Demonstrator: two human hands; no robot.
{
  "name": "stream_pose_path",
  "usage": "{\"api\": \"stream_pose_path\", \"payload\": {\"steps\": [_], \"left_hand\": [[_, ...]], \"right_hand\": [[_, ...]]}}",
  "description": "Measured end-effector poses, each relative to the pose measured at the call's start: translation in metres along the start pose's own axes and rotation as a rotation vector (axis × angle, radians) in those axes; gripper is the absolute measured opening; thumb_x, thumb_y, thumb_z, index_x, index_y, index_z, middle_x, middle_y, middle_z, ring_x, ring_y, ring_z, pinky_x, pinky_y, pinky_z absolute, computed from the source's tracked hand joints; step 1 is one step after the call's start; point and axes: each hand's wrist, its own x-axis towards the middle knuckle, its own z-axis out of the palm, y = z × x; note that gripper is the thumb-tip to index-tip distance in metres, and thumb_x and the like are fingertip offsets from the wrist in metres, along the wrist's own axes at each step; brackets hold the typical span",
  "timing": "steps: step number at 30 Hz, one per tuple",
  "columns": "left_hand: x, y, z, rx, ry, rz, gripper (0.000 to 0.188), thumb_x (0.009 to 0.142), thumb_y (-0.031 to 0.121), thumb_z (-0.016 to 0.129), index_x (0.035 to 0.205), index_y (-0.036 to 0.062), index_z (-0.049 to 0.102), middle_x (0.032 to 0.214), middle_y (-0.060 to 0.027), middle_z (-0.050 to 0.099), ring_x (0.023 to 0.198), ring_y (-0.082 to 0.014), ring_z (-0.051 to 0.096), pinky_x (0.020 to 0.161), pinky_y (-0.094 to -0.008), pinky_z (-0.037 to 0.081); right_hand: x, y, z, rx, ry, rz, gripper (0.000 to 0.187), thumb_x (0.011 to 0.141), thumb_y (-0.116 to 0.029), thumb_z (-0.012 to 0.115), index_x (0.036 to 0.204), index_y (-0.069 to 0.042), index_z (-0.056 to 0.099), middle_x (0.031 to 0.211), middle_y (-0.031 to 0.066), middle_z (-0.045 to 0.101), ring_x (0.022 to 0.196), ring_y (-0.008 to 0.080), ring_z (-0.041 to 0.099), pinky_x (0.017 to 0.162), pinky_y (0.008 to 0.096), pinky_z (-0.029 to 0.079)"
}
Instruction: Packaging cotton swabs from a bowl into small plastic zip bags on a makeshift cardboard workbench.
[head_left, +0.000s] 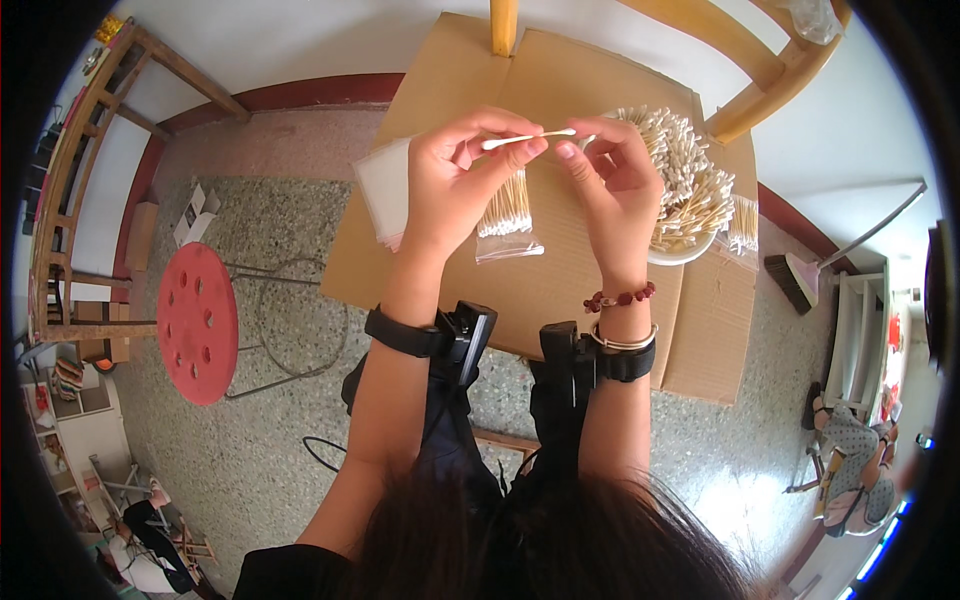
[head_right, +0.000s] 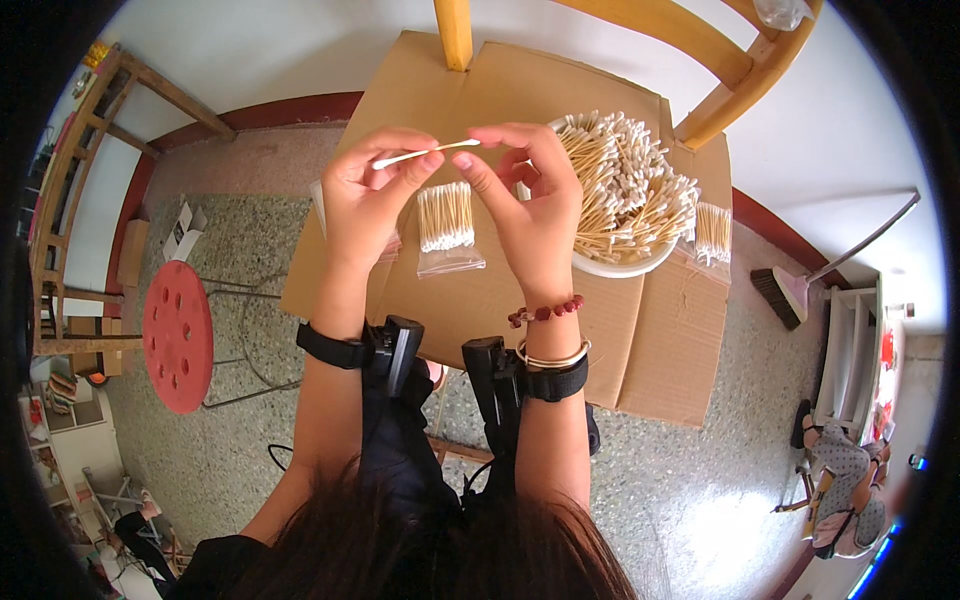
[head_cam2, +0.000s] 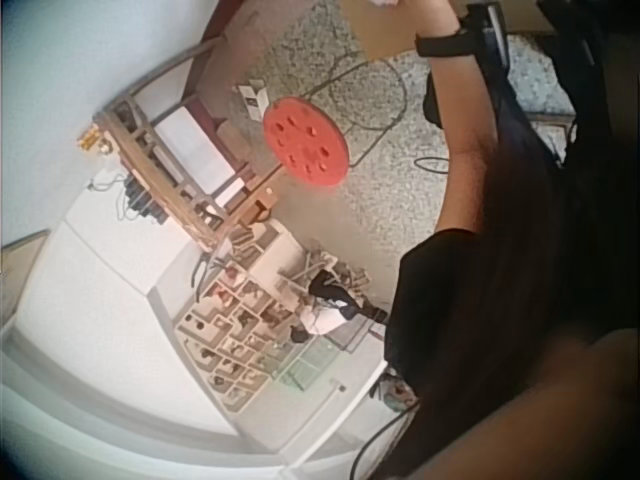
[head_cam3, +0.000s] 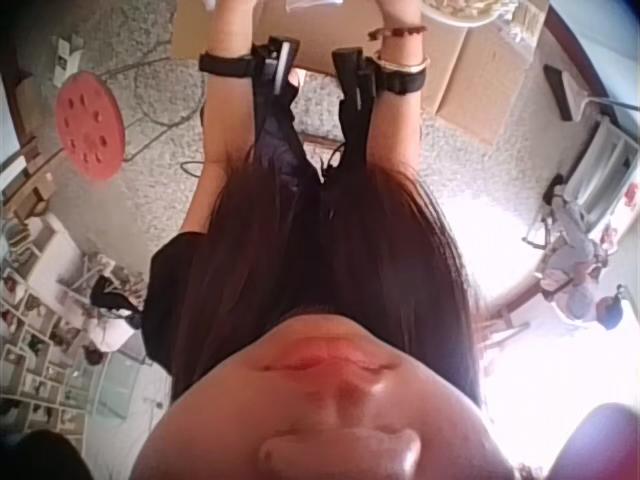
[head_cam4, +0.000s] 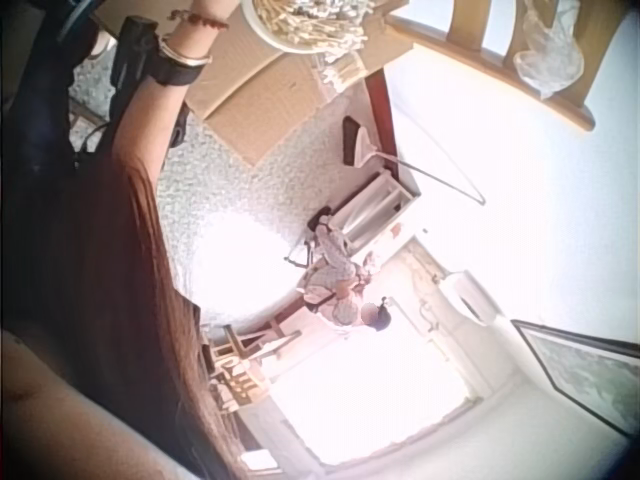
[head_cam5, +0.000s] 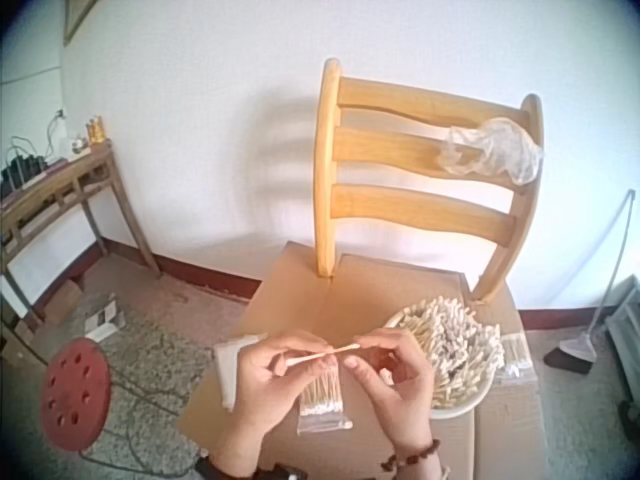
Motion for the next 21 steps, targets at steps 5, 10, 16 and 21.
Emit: {"api": "stream_pose_path", "payload": {"steps": [5, 10, 16, 21], "left_hand": [[0.0, 0.001, -0.006, -0.151, -0.034, -0.051, 0.012, 0.081, 0.002, 0.069, 0.093, 0.0031, 0.065, 0.091, -0.007, 0.064, 0.082, -0.0129, 0.06, 0.062, -0.0233, 0.044], [-0.001, 0.0, -0.007, -0.191, -0.055, -0.075, 0.012, 0.082, 0.006, 0.069, 0.093, 0.0038, 0.064, 0.089, -0.0075, 0.064, 0.07, -0.0107, 0.053, 0.062, -0.0239, 0.043], [0.001, 0.003, -0.008, -0.247, -0.019, -0.213, 0.01, 0.08, 0.002, 0.071, 0.088, 0.002, 0.064, 0.087, -0.003, 0.064, 0.082, -0.0114, 0.062, 0.065, -0.0212, 0.049], [-0.001, -0.004, -0.012, 0.225, -0.1, -0.345, 0.025, 0.07, 0.011, 0.08, 0.077, 0.0028, 0.057, 0.079, -0.002, 0.06, 0.074, -0.013, 0.059, 0.064, -0.0247, 0.047]], "right_hand": [[0.0, -0.002, -0.001, 0.109, 0.005, 0.043, 0.014, 0.08, -0.004, 0.071, 0.093, -0.002, 0.066, 0.094, 0.0018, 0.06, 0.068, 0.0044, 0.05, 0.061, 0.0185, 0.042], [-0.001, -0.006, 0.0, 0.196, -0.041, 0.107, 0.012, 0.082, -0.003, 0.069, 0.093, 0.0, 0.065, 0.092, 0.0026, 0.061, 0.074, 0.0053, 0.054, 0.065, 0.0189, 0.043], [-0.002, -0.007, 0.0, 0.244, -0.048, 0.142, 0.011, 0.085, -0.004, 0.066, 0.094, 0.0, 0.063, 0.087, 0.0014, 0.061, 0.075, 0.0055, 0.054, 0.065, 0.0197, 0.043], [0.0, -0.003, -0.004, 0.294, 0.044, 0.204, 0.009, 0.089, -0.009, 0.06, 0.093, -0.002, 0.059, 0.083, 0.0018, 0.06, 0.073, 0.0057, 0.053, 0.062, 0.0198, 0.04]]}}
